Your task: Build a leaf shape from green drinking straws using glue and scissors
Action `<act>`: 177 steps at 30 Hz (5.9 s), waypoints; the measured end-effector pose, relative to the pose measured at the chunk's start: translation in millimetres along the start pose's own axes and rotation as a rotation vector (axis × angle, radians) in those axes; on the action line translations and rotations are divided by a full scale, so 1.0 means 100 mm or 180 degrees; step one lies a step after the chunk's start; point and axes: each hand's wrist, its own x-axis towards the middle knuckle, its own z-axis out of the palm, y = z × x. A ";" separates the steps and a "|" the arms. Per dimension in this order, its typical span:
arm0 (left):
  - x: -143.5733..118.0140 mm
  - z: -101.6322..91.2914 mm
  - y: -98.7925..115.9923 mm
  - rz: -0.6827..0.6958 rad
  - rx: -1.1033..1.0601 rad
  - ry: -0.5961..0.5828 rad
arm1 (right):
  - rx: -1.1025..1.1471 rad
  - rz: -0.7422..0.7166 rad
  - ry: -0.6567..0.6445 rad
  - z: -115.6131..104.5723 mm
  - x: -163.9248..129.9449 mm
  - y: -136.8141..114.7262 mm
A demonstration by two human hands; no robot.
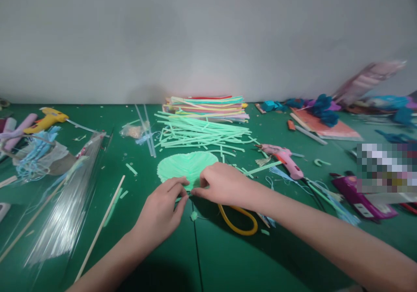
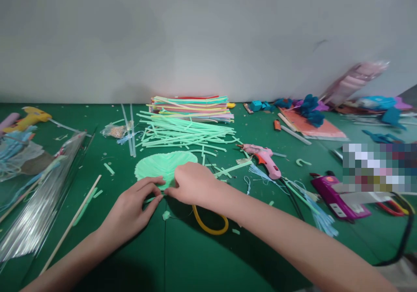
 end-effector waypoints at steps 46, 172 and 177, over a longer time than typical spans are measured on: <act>0.00 -0.06 -0.05 0.0421 0.0314 0.0041 | -0.0408 -0.0561 0.0964 0.32 -0.38 0.50; 0.24 0.11 0.06 0.0668 0.0775 0.0421 | 0.0465 -0.0506 0.2155 0.50 -0.20 0.57; 0.17 0.10 0.06 0.1152 0.1158 0.0351 | 0.0465 -0.0127 0.1903 0.45 -0.24 0.67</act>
